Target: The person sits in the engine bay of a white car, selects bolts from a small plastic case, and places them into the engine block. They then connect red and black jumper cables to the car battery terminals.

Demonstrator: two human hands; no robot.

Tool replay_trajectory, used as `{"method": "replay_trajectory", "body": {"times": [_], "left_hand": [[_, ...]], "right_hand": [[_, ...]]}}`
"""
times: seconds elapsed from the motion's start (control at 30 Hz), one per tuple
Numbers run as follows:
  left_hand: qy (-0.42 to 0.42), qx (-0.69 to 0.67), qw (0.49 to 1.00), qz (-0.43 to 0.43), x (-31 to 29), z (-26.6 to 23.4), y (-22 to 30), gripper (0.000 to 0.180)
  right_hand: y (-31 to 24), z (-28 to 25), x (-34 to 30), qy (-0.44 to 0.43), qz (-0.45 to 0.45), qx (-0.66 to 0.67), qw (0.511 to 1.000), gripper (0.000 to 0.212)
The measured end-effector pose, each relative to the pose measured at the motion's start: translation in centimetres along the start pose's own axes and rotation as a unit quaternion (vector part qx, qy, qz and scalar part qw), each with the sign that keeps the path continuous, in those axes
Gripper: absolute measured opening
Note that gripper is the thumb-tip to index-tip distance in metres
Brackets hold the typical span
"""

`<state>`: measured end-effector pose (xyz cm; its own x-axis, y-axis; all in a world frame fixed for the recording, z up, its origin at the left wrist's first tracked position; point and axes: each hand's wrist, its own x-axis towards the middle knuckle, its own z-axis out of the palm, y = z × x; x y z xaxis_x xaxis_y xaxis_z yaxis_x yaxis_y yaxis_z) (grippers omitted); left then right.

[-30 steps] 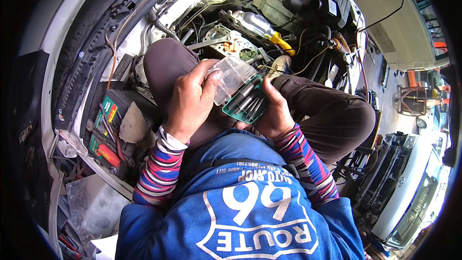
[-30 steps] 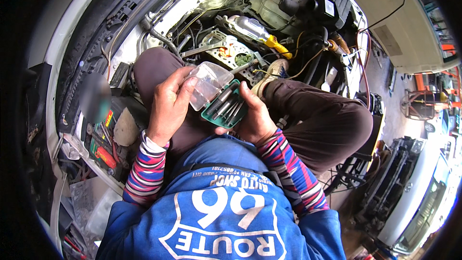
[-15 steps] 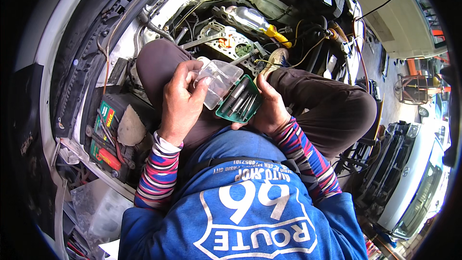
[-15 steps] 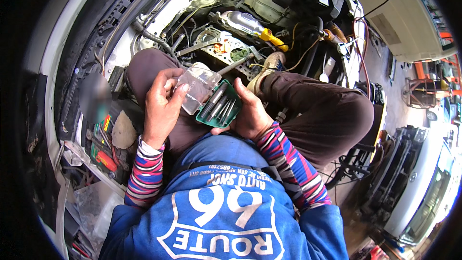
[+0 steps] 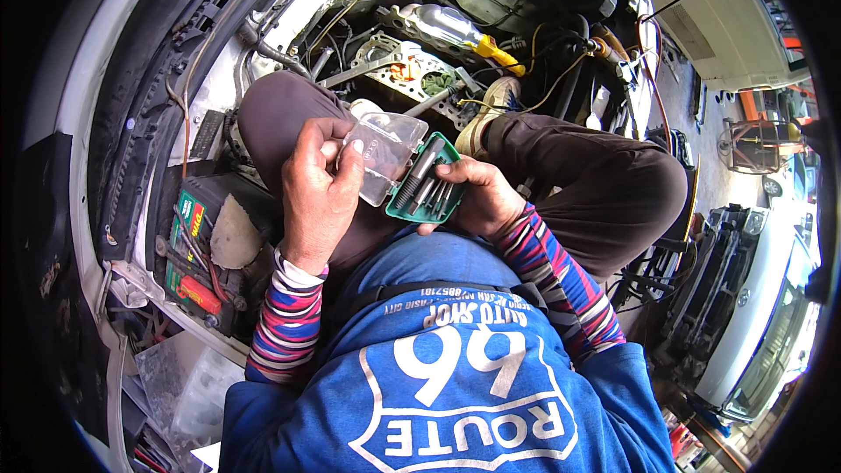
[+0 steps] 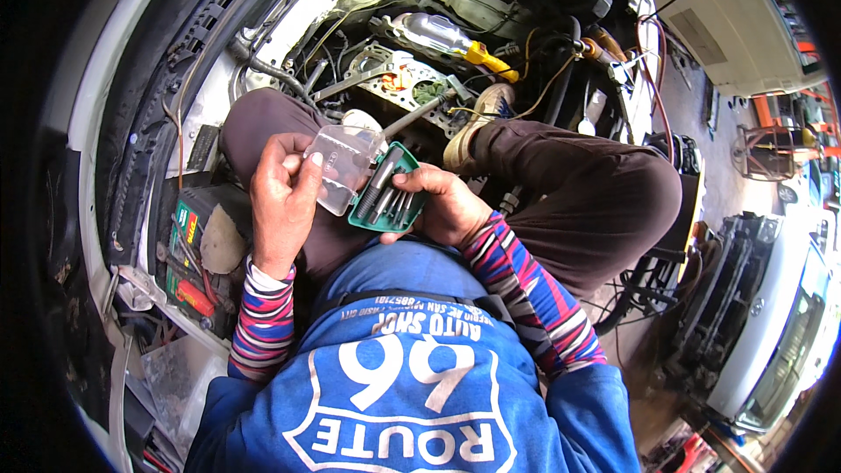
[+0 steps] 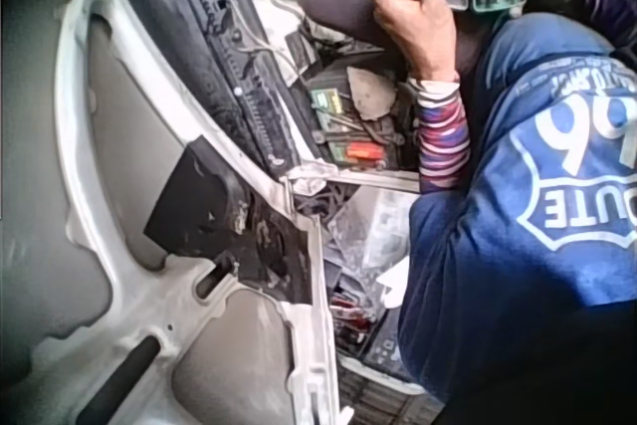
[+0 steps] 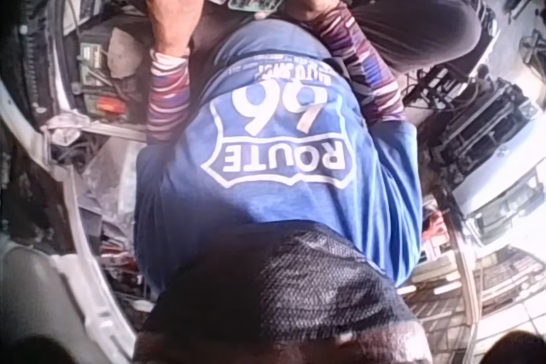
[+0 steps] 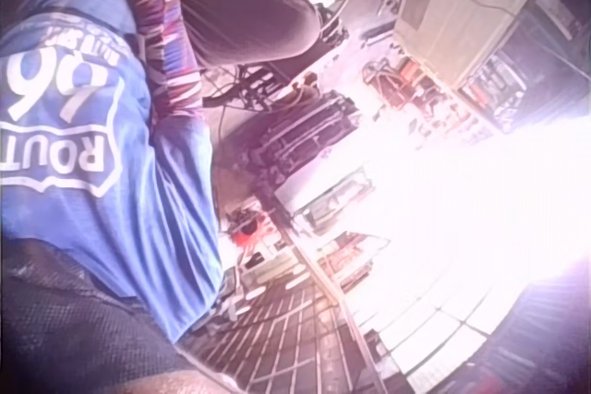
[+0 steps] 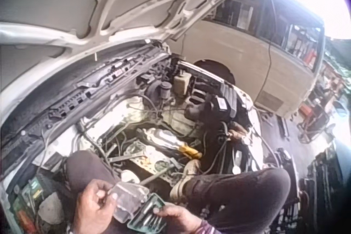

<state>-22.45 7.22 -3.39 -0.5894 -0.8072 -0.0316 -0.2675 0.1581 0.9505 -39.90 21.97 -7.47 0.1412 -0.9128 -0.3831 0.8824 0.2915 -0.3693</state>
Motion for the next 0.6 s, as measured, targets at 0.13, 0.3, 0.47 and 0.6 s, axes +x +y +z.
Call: {"method": "replay_trajectory", "body": {"times": [0.13,0.3,0.47,0.6], "left_hand": [[-0.027,0.011,1.000,-0.008,-0.15,-0.21,-0.02,0.016],[-0.034,0.015,0.999,0.001,-0.27,-0.31,-0.18,0.023],[-0.023,0.010,0.999,0.031,-0.01,-0.03,-0.22,0.023],[-0.027,-0.001,1.000,0.008,0.06,0.27,-0.03,0.024]], "right_hand": [[0.04,0.20,0.14,0.003,0.001,-0.008,1.000,0.052],[-0.06,0.47,0.03,0.017,-0.008,-0.046,0.999,0.048],[-0.28,0.45,-0.22,0.021,-0.009,-0.044,0.999,0.047],[-0.33,0.33,-0.29,0.019,-0.009,-0.046,0.999,0.046]]}}
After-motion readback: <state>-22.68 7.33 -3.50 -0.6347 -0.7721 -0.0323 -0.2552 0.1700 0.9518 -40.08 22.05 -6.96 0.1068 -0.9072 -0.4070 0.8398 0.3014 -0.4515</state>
